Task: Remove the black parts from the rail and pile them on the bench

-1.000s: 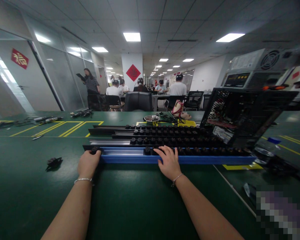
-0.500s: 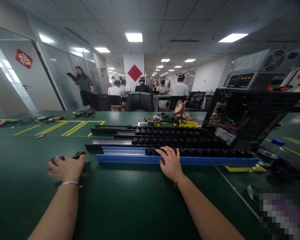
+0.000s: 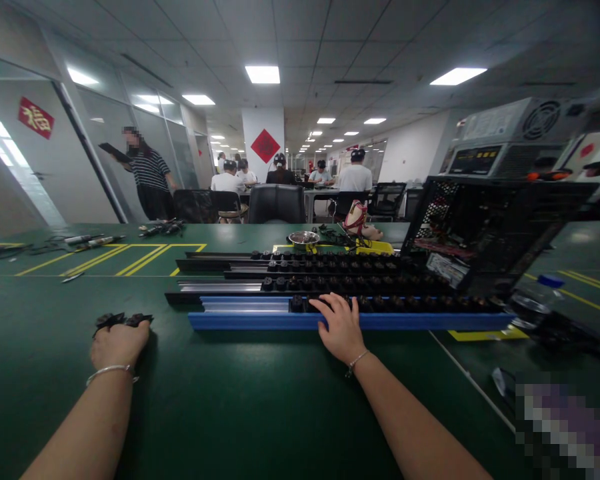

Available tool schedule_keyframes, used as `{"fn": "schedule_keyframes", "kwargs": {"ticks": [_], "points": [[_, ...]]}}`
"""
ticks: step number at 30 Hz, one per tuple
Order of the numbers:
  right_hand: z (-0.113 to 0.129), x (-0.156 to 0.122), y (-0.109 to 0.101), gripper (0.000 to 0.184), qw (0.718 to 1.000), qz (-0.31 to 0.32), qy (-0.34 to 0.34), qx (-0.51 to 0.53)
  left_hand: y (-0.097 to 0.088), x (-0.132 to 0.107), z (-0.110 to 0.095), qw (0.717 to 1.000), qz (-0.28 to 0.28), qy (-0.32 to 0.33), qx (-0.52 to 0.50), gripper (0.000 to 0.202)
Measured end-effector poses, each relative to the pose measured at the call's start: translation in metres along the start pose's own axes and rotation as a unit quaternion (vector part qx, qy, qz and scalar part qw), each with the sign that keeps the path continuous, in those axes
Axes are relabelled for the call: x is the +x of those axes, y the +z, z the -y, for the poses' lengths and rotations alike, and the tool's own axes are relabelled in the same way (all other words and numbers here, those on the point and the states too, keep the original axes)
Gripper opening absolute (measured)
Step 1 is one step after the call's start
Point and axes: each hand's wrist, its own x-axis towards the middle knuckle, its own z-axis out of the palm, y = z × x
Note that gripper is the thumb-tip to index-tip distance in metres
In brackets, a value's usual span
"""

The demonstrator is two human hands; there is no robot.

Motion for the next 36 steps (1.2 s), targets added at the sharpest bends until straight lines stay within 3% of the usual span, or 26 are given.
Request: {"fn": "schedule_keyframes", "kwargs": {"ticks": [6, 12, 14, 17, 21, 23, 25, 28, 32, 36], "points": [[0.0, 0.001, 0.002, 0.049, 1.0, 0.0, 0.002, -0.006, -0.001, 0.017, -0.001, 0.999, 0.012, 0.015, 0.028, 0.07], [-0.001, 0.001, 0.004, 0.05, 1.0, 0.0, 0.0, -0.016, 0.006, 0.017, -0.002, 1.0, -0.026, 0.003, 0.003, 0.067], [-0.001, 0.001, 0.004, 0.049, 1.0, -0.003, 0.001, -0.011, 0.008, 0.012, -0.002, 0.998, -0.067, 0.007, -0.015, 0.067], [-0.001, 0.001, 0.004, 0.049, 1.0, -0.003, 0.0, -0.006, 0.006, -0.007, -0.013, 0.98, -0.175, 0.076, -0.049, 0.059], [-0.001, 0.001, 0.004, 0.049, 1.0, -0.003, 0.002, -0.001, -0.006, -0.054, -0.053, 0.934, -0.254, 0.234, -0.094, 0.046], [0.0, 0.0, 0.003, 0.048, 1.0, -0.004, 0.003, -0.002, -0.009, -0.087, -0.079, 0.915, -0.223, 0.318, -0.106, 0.039], [0.0, 0.0, 0.003, 0.048, 1.0, -0.003, 0.003, -0.005, -0.007, -0.124, -0.105, 0.896, -0.144, 0.406, -0.105, 0.033], [-0.001, 0.0, 0.003, 0.049, 1.0, -0.003, 0.001, -0.01, 0.005, -0.176, -0.135, 0.87, -0.028, 0.485, -0.083, 0.038], [-0.002, 0.0, 0.004, 0.05, 1.0, -0.007, -0.002, -0.008, 0.022, -0.216, -0.161, 0.872, 0.01, 0.484, -0.069, 0.048], [-0.002, -0.001, 0.003, 0.051, 1.0, -0.009, -0.002, -0.005, 0.032, -0.226, -0.175, 0.888, 0.018, 0.456, -0.055, 0.049]]}}
